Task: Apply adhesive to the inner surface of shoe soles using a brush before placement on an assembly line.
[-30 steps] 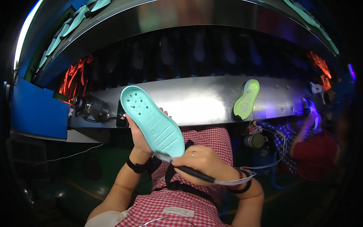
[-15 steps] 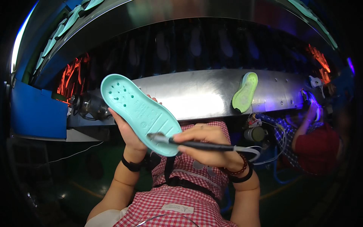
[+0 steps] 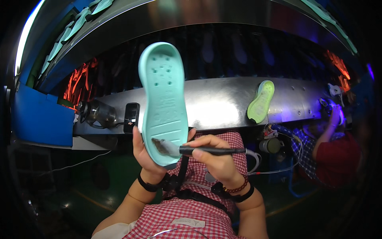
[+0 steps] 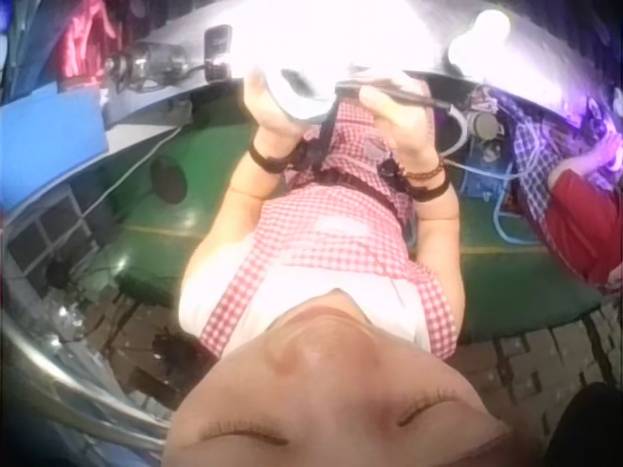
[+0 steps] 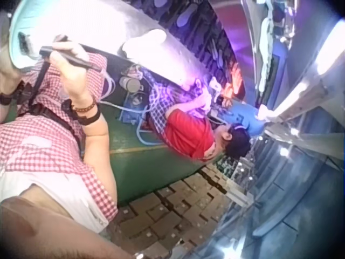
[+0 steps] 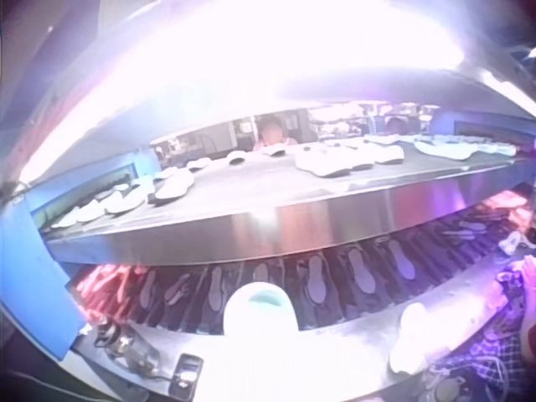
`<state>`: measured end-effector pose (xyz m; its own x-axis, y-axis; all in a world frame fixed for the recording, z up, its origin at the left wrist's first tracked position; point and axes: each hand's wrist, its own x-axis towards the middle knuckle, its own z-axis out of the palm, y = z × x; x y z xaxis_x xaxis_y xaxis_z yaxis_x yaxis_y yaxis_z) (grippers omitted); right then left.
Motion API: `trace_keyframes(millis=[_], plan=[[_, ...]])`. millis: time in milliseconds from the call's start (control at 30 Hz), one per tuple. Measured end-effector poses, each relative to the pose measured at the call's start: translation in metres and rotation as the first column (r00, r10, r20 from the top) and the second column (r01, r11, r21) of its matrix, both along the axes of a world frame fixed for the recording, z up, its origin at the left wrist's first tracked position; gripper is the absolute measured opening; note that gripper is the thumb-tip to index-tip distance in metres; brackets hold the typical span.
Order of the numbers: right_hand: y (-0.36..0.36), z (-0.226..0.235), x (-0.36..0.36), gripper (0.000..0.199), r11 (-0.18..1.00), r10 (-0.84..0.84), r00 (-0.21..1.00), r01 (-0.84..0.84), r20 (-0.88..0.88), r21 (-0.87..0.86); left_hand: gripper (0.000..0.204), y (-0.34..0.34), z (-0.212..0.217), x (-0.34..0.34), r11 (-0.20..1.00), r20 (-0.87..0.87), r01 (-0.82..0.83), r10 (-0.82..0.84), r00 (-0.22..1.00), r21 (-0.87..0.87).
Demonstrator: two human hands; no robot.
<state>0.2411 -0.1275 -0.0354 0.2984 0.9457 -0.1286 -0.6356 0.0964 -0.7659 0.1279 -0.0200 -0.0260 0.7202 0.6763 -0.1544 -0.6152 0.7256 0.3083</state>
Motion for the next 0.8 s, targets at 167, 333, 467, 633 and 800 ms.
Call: trace_keyframes(millis=[167,333,467,633,800], plan=[[-0.001,0.016,0.01,0.021,0.996,0.07,0.947,-0.085,0.313,0.036,0.069,0.015,-0.016,-0.007,0.99,-0.05,0.122,-0.118,0.992,0.072],[0.012,0.023,0.016,0.024,0.962,0.093,0.802,-0.225,0.59,0.154,0.067,0.02,-0.017,-0.003,0.995,-0.017,0.089,-0.088,0.996,0.036],[0.016,0.022,0.032,0.023,0.991,-0.049,0.727,-0.049,0.685,0.123,0.061,0.024,-0.011,-0.006,0.995,-0.053,0.087,-0.084,0.995,0.048],[0.018,0.033,0.032,0.021,0.948,0.101,0.709,-0.282,0.698,0.149,0.056,0.034,-0.017,-0.011,0.996,-0.132,0.043,-0.032,0.991,0.081],[0.013,0.036,0.024,0.019,0.911,0.076,0.605,-0.366,0.793,0.192,0.05,0.044,-0.011,-0.008,0.973,-0.034,0.221,-0.223,0.974,-0.061]])
